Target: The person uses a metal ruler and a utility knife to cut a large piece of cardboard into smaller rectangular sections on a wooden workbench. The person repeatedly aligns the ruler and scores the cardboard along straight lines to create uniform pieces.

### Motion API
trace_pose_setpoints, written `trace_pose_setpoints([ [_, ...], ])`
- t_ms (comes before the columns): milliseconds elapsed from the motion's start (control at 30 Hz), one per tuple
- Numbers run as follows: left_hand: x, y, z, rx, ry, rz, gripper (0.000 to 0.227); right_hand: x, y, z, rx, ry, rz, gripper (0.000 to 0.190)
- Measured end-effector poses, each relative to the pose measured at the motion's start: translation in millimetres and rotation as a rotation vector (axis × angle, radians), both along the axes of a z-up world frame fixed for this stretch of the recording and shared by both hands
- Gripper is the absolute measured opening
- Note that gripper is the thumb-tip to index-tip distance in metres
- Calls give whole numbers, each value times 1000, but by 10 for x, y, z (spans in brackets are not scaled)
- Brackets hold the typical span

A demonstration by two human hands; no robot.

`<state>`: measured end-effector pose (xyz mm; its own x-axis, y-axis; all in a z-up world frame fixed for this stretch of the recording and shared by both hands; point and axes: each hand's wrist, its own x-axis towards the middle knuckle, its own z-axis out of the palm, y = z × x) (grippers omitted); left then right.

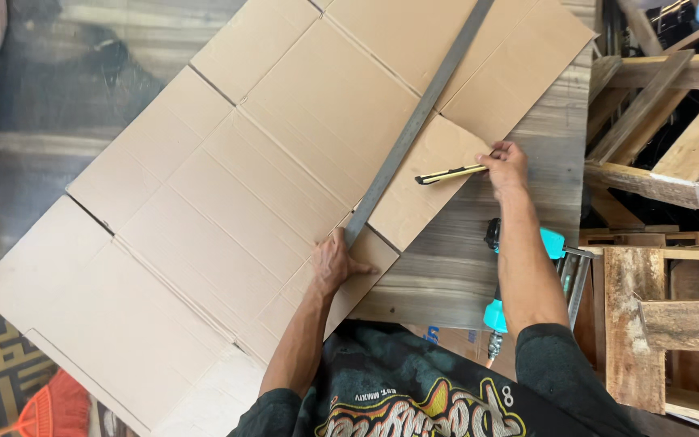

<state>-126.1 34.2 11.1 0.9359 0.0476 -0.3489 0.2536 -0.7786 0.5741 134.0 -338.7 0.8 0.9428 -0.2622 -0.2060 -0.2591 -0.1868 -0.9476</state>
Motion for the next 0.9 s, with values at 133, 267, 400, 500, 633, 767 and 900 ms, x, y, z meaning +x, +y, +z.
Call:
trace_pose_setpoints([
  [133,255,193,-31,23,-41,-8,119,105,58,-188,18,0,-65,47],
  [267,399,276,-61,33,-32,-24,116,215,86,-235,33,-17,-133,46],
  [400,507,317,-93,45,-24,-29,113,330,96,-347,6,-9,-164,51],
  [500,547,314,-71,65,-42,-42,111,405,28,-532,-74,5,-196,54],
  [633,523,335,-187,48,-92,-25,106,150,174,-28,-59,-21,-166,57],
  [767,386,344,-369,81,-251,-27,76,72,258,296,-73,-81,-172,62],
  [900,246,315,-628,158,-441,10,59,140,335,425,-35,-290,-287,64],
])
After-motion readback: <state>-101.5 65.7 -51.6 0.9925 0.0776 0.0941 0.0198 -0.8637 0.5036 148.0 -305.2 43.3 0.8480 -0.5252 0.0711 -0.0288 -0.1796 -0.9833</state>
